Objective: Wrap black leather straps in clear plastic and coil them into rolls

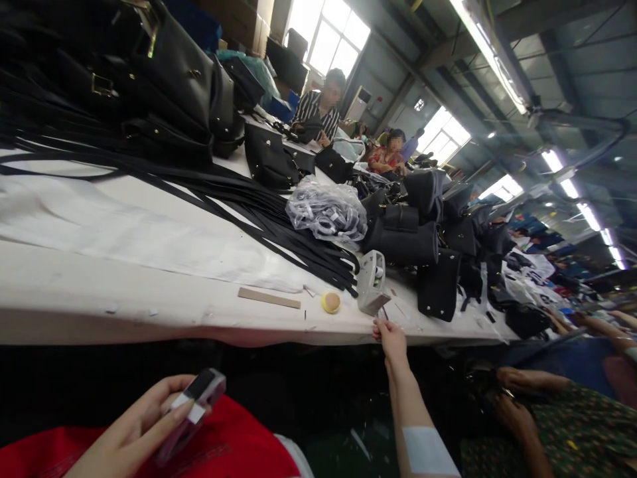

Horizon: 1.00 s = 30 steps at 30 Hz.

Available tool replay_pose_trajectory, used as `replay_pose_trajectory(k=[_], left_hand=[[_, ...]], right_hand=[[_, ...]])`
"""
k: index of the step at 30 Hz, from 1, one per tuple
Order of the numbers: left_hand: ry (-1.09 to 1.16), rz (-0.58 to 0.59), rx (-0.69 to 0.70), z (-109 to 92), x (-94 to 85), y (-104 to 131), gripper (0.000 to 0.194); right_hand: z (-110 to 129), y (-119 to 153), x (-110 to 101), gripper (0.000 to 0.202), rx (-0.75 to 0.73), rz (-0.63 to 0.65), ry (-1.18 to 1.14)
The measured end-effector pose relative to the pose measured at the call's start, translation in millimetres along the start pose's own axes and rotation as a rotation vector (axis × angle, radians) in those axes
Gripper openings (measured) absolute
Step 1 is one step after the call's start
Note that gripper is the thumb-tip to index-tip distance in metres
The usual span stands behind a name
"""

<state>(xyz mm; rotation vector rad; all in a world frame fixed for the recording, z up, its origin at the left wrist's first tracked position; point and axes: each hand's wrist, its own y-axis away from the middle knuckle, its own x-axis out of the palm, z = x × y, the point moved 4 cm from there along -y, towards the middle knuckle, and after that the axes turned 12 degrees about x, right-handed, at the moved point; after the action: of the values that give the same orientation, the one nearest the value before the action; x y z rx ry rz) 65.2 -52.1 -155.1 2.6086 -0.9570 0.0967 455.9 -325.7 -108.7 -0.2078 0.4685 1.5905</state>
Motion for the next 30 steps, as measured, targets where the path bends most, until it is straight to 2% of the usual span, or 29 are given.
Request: replay_pose_trajectory(k=[3,5,8,10,12,14,18,23,26,30], left_hand=[[-0.071,0.088,0.071,-26,11.6,-2,0.058],[-0.086,0.135,0.161,-38,21.8,-2,0.051],[-0.088,0.165,0.255,-40,32.0,-3,0.041],[-0.102,0.145,0.298,-37,31.5,-2,0.035],[-0.109,0.106,0.33,-35,26.5,1,0.031],[-0.11,0.052,0.359,-36,18.9,4,0.028],[-0.129,-0.034,0.385,-39,4.3,10,0.027],[-0.064,-0.057,0.391,-39,-2.5,11,0.027],[-0.029,-0.058,0.39,-40,-3.6,9,0.025],[-0.023,-0.087,0.4,-41,-7.7,4,0.025]], right_hand=[[19,34,29,0.047,-0.061,0.111,-0.023],[39,70,64,0.038,-0.133,0.319,-0.045],[62,136,122,0.028,-0.155,0.709,-0.063],[68,178,153,0.026,-0.128,0.938,-0.058],[70,212,173,0.026,-0.11,1.116,-0.034],[68,233,185,0.028,-0.102,1.23,0.009],[58,251,205,0.036,-0.075,1.323,0.124],[46,253,224,0.044,-0.07,1.295,0.249],[43,251,227,0.046,-0.037,1.307,0.247],[43,248,222,0.036,0.066,1.433,0.131]])
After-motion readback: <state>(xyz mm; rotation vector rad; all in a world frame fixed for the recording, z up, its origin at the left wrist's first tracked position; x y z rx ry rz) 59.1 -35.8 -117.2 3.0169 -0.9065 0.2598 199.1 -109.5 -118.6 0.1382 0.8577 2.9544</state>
